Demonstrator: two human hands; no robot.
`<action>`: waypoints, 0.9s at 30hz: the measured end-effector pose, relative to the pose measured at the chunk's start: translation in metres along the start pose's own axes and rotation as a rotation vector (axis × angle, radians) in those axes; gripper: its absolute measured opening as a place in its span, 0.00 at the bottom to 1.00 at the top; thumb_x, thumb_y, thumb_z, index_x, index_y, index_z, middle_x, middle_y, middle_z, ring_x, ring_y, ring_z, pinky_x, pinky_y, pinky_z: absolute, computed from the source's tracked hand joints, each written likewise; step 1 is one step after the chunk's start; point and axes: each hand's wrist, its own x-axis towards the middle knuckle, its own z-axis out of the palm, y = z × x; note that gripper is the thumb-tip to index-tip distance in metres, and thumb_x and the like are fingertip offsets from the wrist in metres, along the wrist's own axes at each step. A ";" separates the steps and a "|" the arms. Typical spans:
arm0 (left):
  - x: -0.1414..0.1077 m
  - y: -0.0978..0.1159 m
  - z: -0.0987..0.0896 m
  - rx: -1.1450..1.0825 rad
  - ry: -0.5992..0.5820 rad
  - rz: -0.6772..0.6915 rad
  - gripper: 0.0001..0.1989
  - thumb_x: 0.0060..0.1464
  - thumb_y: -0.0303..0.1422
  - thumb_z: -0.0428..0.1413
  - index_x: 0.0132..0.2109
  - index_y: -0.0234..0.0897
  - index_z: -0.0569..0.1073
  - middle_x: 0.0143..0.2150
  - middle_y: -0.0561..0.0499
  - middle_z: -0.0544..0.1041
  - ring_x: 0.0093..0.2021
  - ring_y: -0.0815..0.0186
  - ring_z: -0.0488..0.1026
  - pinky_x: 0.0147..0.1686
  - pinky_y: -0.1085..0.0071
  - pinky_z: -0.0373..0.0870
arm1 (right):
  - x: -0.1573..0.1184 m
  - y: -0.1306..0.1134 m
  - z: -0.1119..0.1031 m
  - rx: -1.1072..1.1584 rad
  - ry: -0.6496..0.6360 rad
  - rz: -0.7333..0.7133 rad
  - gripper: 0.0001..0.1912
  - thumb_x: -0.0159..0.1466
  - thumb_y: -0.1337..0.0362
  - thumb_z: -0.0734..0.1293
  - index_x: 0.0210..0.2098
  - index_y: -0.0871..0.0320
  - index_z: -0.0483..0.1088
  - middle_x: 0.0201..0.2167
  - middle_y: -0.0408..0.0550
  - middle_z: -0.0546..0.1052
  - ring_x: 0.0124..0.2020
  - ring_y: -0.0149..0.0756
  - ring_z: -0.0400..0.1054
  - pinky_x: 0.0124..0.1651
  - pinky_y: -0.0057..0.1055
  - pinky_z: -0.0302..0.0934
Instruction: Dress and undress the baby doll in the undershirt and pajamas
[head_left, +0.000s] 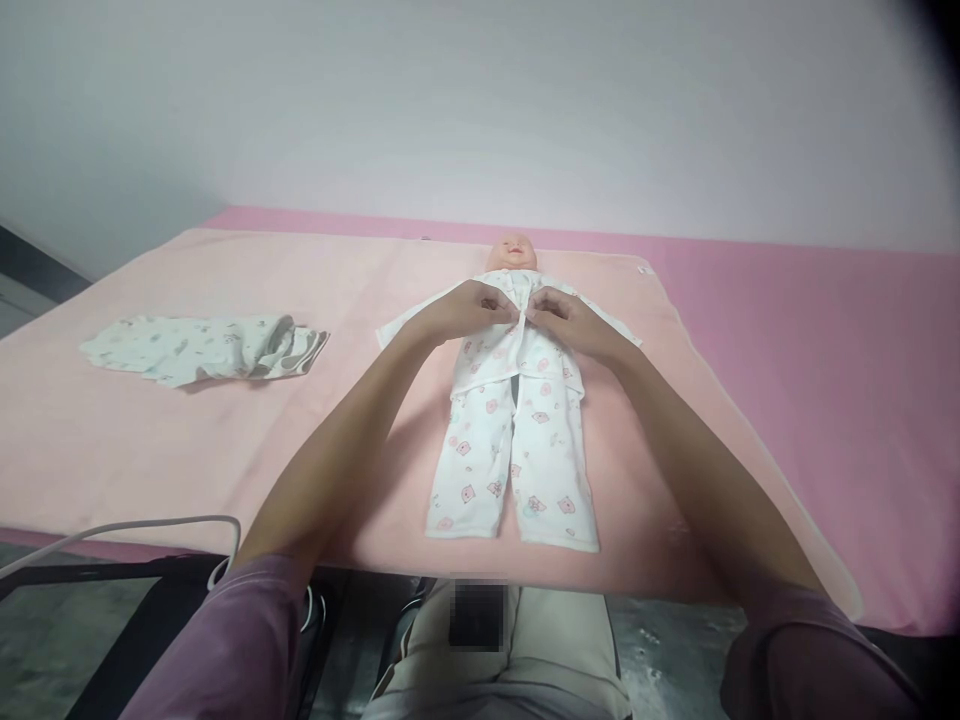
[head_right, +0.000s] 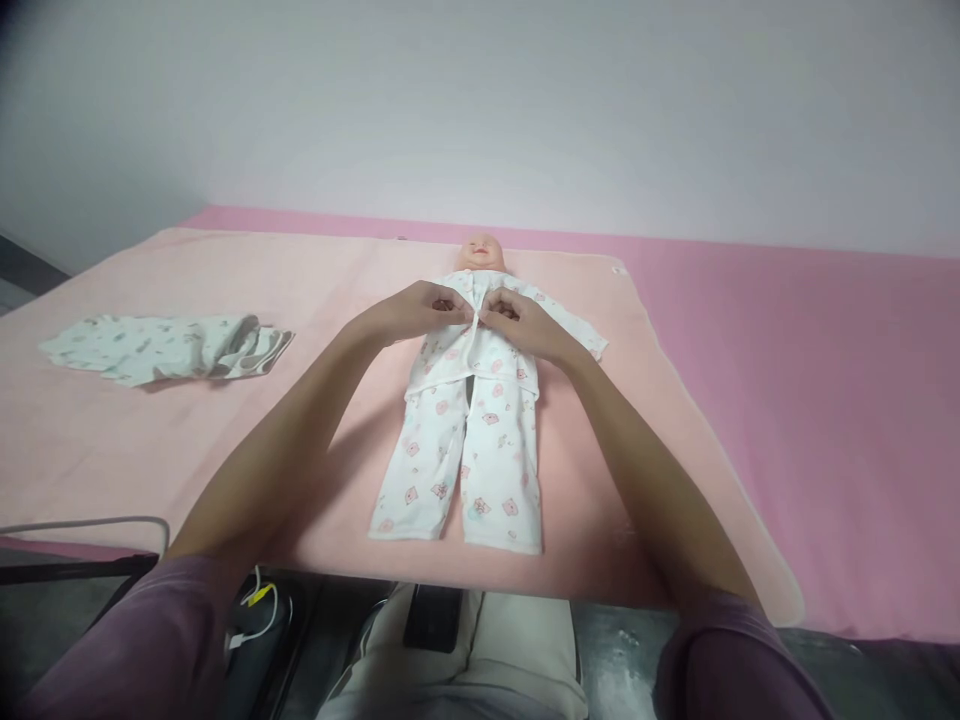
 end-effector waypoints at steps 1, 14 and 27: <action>0.000 0.000 0.000 -0.015 -0.005 -0.005 0.11 0.55 0.43 0.69 0.40 0.41 0.88 0.40 0.47 0.83 0.37 0.64 0.73 0.36 0.67 0.65 | 0.000 0.002 -0.001 0.007 -0.005 -0.006 0.10 0.73 0.53 0.73 0.43 0.52 0.74 0.41 0.44 0.76 0.41 0.38 0.66 0.47 0.36 0.60; 0.000 -0.006 -0.009 -0.073 -0.034 -0.076 0.14 0.52 0.45 0.72 0.41 0.43 0.89 0.38 0.47 0.82 0.33 0.64 0.70 0.30 0.67 0.57 | -0.009 -0.004 0.003 -0.018 0.135 -0.053 0.20 0.66 0.42 0.79 0.42 0.49 0.79 0.50 0.48 0.82 0.42 0.40 0.71 0.47 0.39 0.67; 0.005 -0.005 -0.001 -0.107 -0.005 -0.091 0.11 0.51 0.42 0.73 0.36 0.40 0.85 0.33 0.49 0.78 0.32 0.65 0.69 0.34 0.66 0.61 | -0.004 0.003 0.007 -0.024 0.171 -0.100 0.18 0.69 0.42 0.77 0.45 0.48 0.83 0.49 0.48 0.82 0.40 0.39 0.72 0.44 0.38 0.68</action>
